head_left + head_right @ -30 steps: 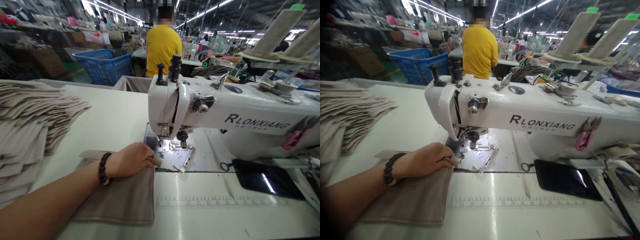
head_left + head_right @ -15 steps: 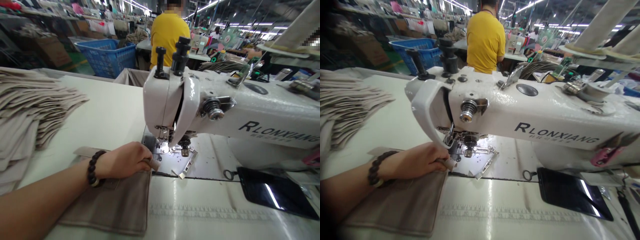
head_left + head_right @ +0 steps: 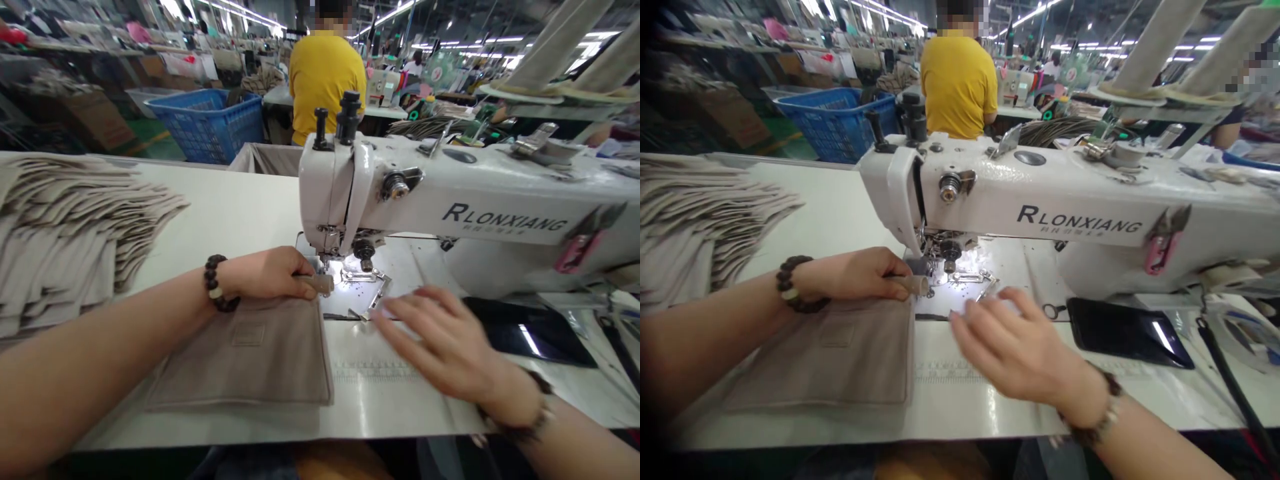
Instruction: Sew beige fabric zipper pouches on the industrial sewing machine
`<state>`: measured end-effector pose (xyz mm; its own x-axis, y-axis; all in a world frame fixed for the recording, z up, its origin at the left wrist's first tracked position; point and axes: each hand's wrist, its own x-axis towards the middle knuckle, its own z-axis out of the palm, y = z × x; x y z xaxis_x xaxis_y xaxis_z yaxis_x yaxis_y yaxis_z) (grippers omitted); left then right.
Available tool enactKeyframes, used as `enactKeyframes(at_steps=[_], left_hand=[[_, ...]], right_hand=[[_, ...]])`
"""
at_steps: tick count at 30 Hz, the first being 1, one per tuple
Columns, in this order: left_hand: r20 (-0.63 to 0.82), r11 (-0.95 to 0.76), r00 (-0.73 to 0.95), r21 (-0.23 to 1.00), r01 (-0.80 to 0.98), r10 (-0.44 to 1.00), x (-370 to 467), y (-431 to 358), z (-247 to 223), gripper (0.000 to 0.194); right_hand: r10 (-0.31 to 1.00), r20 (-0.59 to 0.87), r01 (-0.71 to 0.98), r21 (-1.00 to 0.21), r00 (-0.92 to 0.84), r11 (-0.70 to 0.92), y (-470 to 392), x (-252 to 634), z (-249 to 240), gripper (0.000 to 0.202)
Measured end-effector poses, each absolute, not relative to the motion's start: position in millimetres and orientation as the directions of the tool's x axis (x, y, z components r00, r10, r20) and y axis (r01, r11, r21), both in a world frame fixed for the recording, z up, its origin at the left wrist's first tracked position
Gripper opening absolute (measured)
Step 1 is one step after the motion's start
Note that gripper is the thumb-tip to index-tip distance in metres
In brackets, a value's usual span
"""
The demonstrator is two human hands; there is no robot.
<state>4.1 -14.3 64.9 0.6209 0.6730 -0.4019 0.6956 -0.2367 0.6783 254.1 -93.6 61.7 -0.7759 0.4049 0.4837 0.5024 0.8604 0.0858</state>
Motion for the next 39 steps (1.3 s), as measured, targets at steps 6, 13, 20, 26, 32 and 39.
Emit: enactKeyframes(at_steps=[6,13,20,26,32,39], left_hand=[[-0.371,-0.191,0.642,0.750,0.633,0.671,0.7,-25.2,71.1,0.022],[-0.380,-0.060,0.649,0.834,0.549,0.659,-7.2,-28.8,70.1,0.023],[-0.431,0.094,0.663,0.872,0.480,0.613,-9.3,-29.7,72.4,0.023],[-0.456,0.161,0.681,0.878,0.451,0.574,-6.1,-26.3,63.0,0.019],[-0.488,0.170,0.670,0.859,0.483,0.559,-6.5,-19.4,52.3,0.025],[-0.397,-0.314,0.490,0.431,0.846,0.776,-21.7,-1.2,45.8,0.030]], right_hand=[[0.062,0.475,0.226,0.297,-0.878,0.928,-86.8,205.8,44.3,0.012],[0.048,0.530,0.230,0.284,-0.846,0.931,-94.0,202.3,49.7,0.018],[0.006,0.510,0.189,0.309,-0.860,0.932,-96.3,198.9,50.2,0.014],[0.030,0.453,0.178,0.289,-0.891,0.941,-97.4,201.8,46.6,0.016],[0.089,0.416,0.209,0.253,-0.905,0.945,-97.5,199.0,36.4,0.021],[0.201,0.169,0.228,0.160,-0.965,0.961,-65.9,167.3,19.2,0.019]])
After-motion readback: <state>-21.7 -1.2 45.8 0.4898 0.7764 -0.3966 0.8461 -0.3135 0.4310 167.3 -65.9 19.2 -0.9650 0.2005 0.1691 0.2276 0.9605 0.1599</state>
